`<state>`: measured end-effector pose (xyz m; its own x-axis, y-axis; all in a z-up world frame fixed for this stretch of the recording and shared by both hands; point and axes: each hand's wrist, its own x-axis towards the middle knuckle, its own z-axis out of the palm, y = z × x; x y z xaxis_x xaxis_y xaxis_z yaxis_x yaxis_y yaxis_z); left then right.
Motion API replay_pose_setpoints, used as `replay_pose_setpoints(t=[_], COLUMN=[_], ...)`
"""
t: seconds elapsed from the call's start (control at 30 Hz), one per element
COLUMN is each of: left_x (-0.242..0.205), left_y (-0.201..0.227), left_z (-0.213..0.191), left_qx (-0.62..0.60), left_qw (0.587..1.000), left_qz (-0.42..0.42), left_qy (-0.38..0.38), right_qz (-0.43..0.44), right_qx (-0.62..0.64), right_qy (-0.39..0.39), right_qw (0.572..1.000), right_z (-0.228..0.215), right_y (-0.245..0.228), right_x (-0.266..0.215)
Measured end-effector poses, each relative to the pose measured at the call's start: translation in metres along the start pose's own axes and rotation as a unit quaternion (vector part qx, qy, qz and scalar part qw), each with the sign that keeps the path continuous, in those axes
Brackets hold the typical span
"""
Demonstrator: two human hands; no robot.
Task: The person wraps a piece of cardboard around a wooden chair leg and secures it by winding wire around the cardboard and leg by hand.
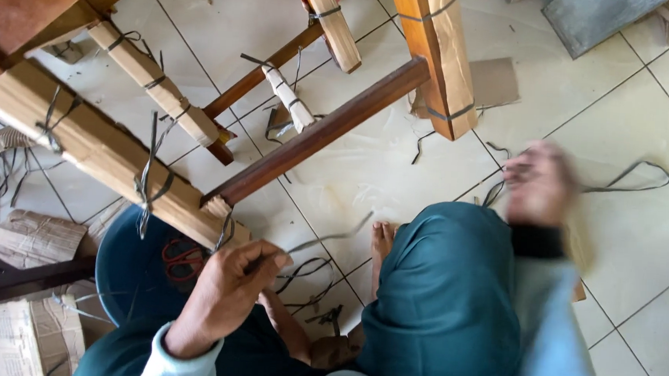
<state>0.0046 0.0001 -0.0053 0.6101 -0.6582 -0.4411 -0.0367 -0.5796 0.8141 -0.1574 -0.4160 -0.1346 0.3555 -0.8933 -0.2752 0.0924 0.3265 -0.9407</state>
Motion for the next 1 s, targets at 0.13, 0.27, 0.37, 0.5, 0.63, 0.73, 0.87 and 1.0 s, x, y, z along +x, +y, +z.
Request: replay_pose_setpoints(t=[0.13,0.27,0.37,0.5,0.63,0.73,0.87,1.0], left_x=[0.004,0.016,0.022,0.033,0.035,0.039,0.041,0.045], left_y=[-0.012,-0.017,-0.021,-0.019,-0.045,-0.034,-0.022,-0.017], left_z=[0.001,-0.004,-0.007,-0.012,-0.01,-0.015,-0.019,-0.017], left_qx=[0.048,-0.007,0.001,0.017,-0.022,-0.014,0.022,0.0], left_qw=[0.998,0.993,0.985,0.969,0.971,0.965,0.962,0.977], left_qz=[-0.035,-0.122,-0.175,-0.247,-0.235,-0.259,-0.268,-0.205], left_qy=[0.011,0.005,-0.004,-0.022,-0.032,-0.039,-0.056,-0.05], right_qz=[0.049,0.08,0.122,0.002,-0.08,0.276,0.058,0.062], right_qx=[-0.128,-0.294,-0.44,-0.552,-0.366,-0.076,-0.517,-0.618], right_qy=[-0.232,-0.158,-0.19,-0.232,-0.145,-0.176,-0.297,-0.236], right_qw=[0.963,0.939,0.869,0.801,0.916,0.942,0.801,0.747], right_z=[-0.101,0.007,0.049,0.07,0.039,0.076,0.076,0.07], right_y=[0.239,0.215,0.225,0.286,0.386,0.307,0.315,0.284], right_x=[0.136,0.101,0.13,0.198,0.296,0.244,0.238,0.19])
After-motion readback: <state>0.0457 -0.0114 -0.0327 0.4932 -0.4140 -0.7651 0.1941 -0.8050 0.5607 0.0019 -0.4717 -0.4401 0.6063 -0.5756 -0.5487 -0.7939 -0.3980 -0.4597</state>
